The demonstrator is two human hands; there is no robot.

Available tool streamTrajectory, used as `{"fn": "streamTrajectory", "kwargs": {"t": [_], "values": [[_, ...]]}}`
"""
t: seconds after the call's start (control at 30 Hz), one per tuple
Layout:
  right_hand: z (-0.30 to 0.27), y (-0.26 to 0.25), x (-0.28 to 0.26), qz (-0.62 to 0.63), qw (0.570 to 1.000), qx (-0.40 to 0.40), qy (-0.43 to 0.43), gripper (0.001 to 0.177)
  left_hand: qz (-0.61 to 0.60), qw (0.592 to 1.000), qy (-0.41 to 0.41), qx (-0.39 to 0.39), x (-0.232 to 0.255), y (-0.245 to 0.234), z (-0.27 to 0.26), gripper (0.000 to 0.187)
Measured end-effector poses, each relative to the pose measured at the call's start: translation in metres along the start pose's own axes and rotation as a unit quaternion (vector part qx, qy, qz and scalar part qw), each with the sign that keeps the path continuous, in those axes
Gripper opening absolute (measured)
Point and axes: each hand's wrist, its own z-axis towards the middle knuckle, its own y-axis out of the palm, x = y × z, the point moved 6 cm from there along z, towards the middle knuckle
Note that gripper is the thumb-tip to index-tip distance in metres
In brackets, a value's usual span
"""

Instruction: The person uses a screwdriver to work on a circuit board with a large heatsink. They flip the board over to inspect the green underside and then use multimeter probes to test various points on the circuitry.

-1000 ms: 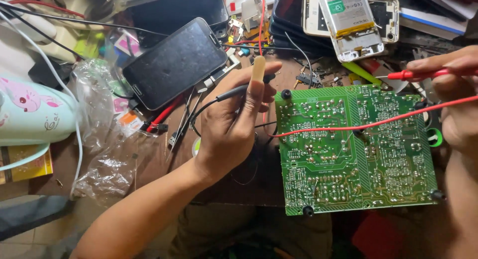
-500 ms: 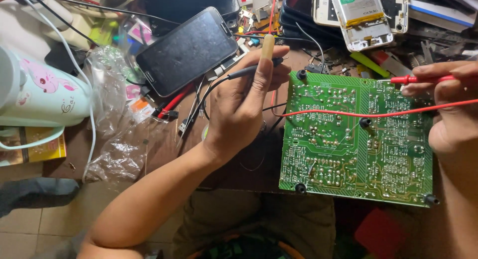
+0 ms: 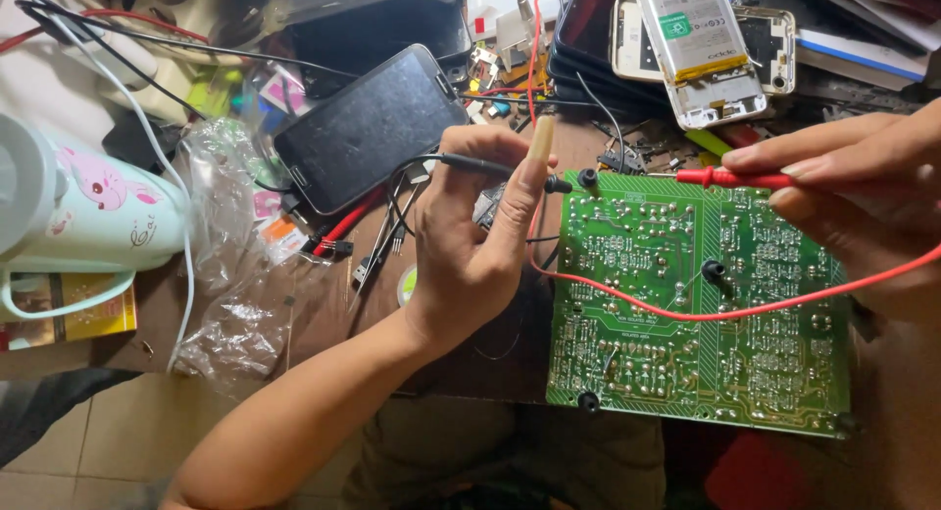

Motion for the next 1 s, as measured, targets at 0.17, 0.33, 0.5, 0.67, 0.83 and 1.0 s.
{"fn": "streamTrajectory", "kwargs": {"t": [0.17, 0.33, 0.5, 0.67, 0.83, 1.0], "values": [[-0.015, 0.004, 0.015, 0.003, 0.999, 0.041, 0.034, 0.015, -0.003, 0.999, -0.039, 0.014, -0.006, 0.002, -0.001, 0.009], [-0.019, 0.009, 0.002, -0.028, 0.995, 0.046, 0.079, 0.018, 0.031, 0.999, -0.032, 0.005, -0.009, 0.007, 0.0, 0.011], [-0.007, 0.012, -0.006, -0.065, 0.997, 0.009, 0.05, 0.019, 0.054, 0.998, -0.023, -0.002, -0.01, 0.01, 0.0, 0.013], [-0.023, 0.011, 0.013, 0.033, 0.997, 0.062, 0.02, 0.019, 0.084, 0.996, -0.022, 0.0, -0.011, 0.009, 0.001, 0.013], [-0.021, 0.016, -0.003, 0.001, 0.996, 0.06, 0.058, 0.015, 0.057, 0.998, -0.006, 0.001, -0.009, 0.009, 0.0, 0.013], [-0.01, 0.018, 0.007, 0.001, 1.0, -0.028, -0.004, 0.015, 0.062, 0.998, -0.002, 0.003, -0.008, 0.009, 0.0, 0.015]]}}
